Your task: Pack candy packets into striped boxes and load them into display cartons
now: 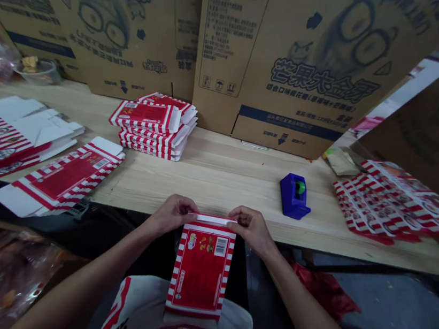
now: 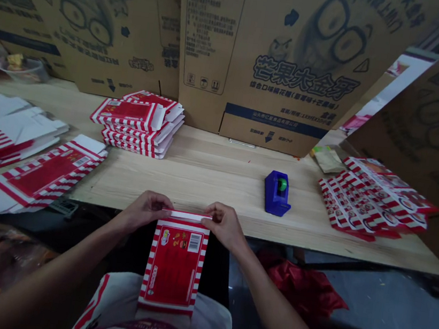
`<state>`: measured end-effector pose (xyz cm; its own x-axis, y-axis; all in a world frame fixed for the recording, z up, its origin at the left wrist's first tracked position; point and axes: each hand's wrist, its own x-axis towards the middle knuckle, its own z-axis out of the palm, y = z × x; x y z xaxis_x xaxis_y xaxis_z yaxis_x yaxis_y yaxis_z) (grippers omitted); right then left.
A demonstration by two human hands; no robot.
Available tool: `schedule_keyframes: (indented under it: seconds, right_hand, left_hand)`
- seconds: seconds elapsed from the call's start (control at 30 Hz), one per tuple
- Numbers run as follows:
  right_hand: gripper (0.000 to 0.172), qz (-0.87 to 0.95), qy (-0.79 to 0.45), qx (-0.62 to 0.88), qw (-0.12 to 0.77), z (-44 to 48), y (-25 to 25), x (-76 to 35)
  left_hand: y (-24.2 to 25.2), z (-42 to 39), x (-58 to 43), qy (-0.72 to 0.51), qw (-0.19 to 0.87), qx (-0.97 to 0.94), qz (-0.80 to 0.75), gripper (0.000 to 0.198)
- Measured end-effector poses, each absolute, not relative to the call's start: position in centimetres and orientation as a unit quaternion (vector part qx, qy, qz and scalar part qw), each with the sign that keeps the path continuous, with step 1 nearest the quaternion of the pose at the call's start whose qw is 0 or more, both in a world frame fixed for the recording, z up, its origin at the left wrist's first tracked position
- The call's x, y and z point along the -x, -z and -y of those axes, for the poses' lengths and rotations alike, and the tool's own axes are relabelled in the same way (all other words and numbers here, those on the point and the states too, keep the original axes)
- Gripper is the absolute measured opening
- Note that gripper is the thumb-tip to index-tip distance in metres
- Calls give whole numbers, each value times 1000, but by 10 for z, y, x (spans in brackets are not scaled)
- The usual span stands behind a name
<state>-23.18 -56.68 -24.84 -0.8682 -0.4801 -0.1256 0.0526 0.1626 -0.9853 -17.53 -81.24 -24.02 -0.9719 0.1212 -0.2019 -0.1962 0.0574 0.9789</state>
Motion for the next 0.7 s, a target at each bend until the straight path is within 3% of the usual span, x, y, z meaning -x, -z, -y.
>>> schedule_keyframes:
  seconds: [0.43,0.5,0.57,0.67,0.7]
  right_hand:
    - [14,-712,673,152,128,561,279,188]
    - [20,-715,667,166,126,552,279,194]
    - [30,-736,660,140,51,529,273,216]
    - [31,-765,617,-40,-180,472,257,266]
    - [31,-761,600,-108,-222,452,252,283]
  left_hand:
    - [266,805,152,-688,48,38,-723,27]
    - [269,805,150,-689,35,44,-723,27]
    - [274,805,148,-709,35,52,-703,23]
    - [281,801,149,-763,59,83,-639,20]
    - [283,798,150,-779,71,95,-616,21]
